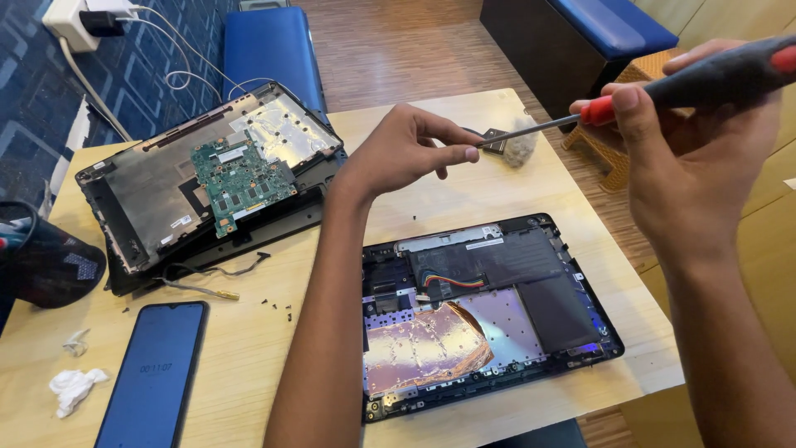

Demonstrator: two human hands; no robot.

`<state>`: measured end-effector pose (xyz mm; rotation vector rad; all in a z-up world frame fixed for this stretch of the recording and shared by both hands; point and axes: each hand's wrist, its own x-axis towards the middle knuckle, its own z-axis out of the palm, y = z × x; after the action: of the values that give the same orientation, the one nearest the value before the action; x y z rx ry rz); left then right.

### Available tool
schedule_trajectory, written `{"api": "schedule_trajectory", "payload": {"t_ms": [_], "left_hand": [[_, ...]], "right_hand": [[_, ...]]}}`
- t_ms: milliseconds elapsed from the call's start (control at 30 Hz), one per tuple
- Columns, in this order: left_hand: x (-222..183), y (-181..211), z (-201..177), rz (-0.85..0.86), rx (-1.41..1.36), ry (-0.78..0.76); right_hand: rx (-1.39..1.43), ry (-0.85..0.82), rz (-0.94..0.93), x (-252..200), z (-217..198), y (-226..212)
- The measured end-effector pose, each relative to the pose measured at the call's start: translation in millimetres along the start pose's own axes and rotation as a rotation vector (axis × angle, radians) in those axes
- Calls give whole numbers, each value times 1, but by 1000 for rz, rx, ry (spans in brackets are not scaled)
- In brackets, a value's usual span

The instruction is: Disassembling and reassembling internal components of a laptop, including the motherboard and battery.

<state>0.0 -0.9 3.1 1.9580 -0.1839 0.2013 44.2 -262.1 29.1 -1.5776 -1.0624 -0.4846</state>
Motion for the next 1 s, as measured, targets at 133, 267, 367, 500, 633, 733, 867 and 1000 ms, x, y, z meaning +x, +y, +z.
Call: {"api": "schedule_trajectory", "payload": {"t_ms": [133,267,367,500,633,733,867,1000], "left_hand": [[0,-8,0,12,-69,-27],[3,-16,1,-125,104,-48],[7,-10,16,-168,238,-90],[21,-11,57,-167,454,-281],[21,12,104,-261,640,-503],[14,28,126,-324,736,-685],[12,29,141,-343,786,-762],[16,17,149,-385,828,-758]], "right_hand": [[-27,13,11,-4,-2,3],[59,26,60,-10,-10,8],[-10,-27,119,-22,-28,-4],[-27,-156,325,-41,-62,-16],[-62,-91,450,-79,-77,-21],[-113,29,581,-102,-85,-29],[-185,41,643,-111,-94,-39],[-221,71,607,-98,-95,-41]]}}
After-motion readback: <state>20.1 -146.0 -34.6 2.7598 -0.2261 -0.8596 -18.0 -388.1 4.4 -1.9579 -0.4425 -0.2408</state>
